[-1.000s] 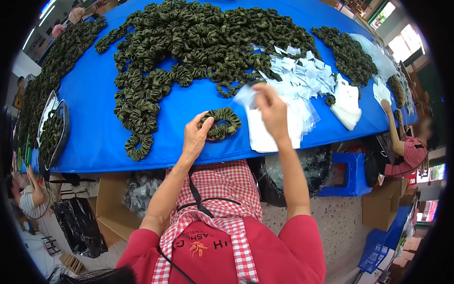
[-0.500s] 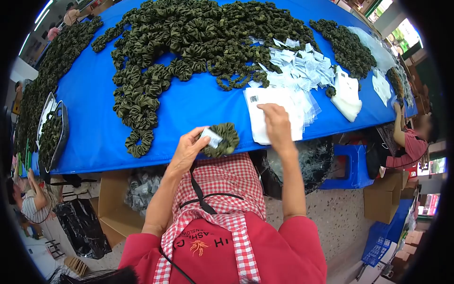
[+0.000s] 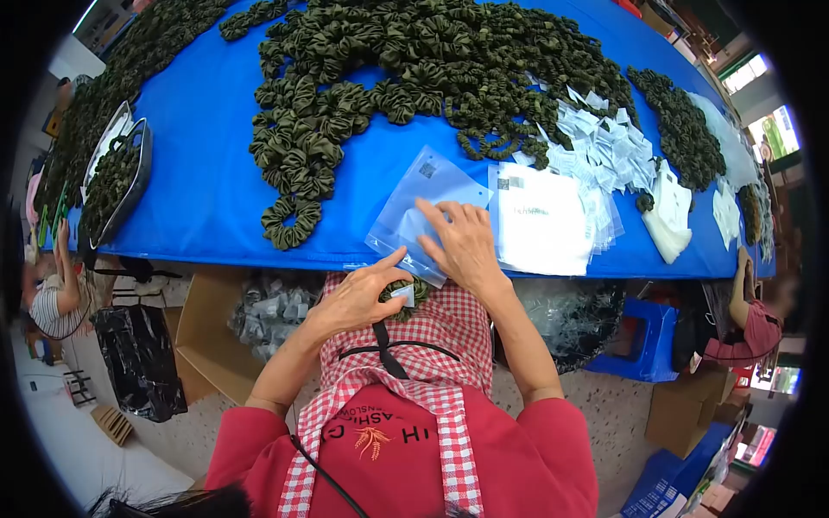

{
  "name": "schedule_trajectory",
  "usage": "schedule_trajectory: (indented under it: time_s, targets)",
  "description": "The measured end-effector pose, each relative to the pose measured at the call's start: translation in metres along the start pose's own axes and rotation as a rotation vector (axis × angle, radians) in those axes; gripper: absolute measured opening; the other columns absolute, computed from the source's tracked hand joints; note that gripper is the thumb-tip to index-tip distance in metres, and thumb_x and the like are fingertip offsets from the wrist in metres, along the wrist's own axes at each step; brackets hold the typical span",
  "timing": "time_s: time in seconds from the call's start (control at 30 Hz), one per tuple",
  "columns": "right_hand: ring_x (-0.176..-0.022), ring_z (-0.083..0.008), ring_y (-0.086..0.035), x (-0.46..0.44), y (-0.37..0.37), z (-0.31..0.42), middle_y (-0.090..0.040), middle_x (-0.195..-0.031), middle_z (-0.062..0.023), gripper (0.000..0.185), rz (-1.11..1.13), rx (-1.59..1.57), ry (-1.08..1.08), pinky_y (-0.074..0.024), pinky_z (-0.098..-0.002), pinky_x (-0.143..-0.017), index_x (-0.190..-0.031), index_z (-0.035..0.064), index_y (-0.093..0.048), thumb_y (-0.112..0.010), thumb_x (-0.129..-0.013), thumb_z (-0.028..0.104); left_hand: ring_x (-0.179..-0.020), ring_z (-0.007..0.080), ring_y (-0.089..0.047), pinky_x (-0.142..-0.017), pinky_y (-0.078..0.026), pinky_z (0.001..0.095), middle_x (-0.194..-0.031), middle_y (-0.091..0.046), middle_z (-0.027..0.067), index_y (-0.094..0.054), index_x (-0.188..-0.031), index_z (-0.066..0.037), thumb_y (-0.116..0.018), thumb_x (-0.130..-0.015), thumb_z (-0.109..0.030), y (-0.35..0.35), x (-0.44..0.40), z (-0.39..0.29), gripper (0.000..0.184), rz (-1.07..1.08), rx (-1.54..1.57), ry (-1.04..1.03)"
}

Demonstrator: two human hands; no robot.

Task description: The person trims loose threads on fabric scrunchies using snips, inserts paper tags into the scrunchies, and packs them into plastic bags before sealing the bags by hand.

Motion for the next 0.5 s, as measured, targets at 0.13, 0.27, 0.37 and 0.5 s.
schedule_trajectory:
  time_s: [0.13,0.27,0.37,0.5]
  targets:
    - [-0.089,-0.0213,-0.057,0.025,-0.018,0.008,-0.063,-0.098,-0.0032,0.032,-0.006,0.038,0.094,-0.0424,-0.0372,-0.076,-0.111,0.0116,-0.066,-0.07,-0.08,0.018,-0.107,0.04,-0.063,-0.094,-0.048,0.0423,-0.146,-0.042,0.0288,-0.065,-0.115,0.002,-0.063,-0.083,-0.023,-0.001,-0.003,0.007,0.04,-0.048,0.005,-0.065]
    - [-0.082,-0.0197,-0.058,0.016,-0.016,0.011,-0.063,-0.092,-0.0012,0.025,-0.066,0.058,0.088,-0.0435,-0.0336,-0.069,-0.103,0.0102,-0.068,-0.071,-0.078,0.014,-0.095,0.0376,-0.067,-0.085,-0.05,0.0418,-0.144,-0.044,0.0286,-0.065,-0.113,0.003,-0.063,-0.082,-0.022,0.002,-0.003,0.01,0.04,-0.05,0.025,-0.064]
    - [-0.081,-0.0194,-0.058,0.008,-0.01,0.021,-0.064,-0.092,-0.0001,0.022,-0.102,0.031,0.093,-0.0437,-0.0338,-0.067,-0.099,0.0102,-0.068,-0.071,-0.077,0.014,-0.083,0.036,-0.068,-0.078,-0.051,0.0409,-0.145,-0.044,0.0273,-0.065,-0.114,0.003,-0.063,-0.081,-0.022,0.004,-0.004,0.011,0.041,-0.011,0.068,-0.021]
    - [-0.078,-0.0187,-0.059,0.026,-0.02,0.026,-0.065,-0.092,0.0019,0.019,-0.168,0.074,0.159,-0.0445,-0.0325,-0.065,-0.094,0.0108,-0.069,-0.073,-0.076,0.015,-0.07,0.0361,-0.066,-0.073,-0.052,0.0412,-0.14,-0.046,0.0325,-0.067,-0.109,0.004,-0.062,-0.08,-0.021,0.007,-0.003,0.006,0.038,-0.043,0.103,-0.085]
Point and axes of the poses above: each hand's wrist, its own x-axis away from the middle knuckle, its own y-axis out of the back of the hand, z = x × y, the point moved 9 cm from there along -x, towards the middle knuckle
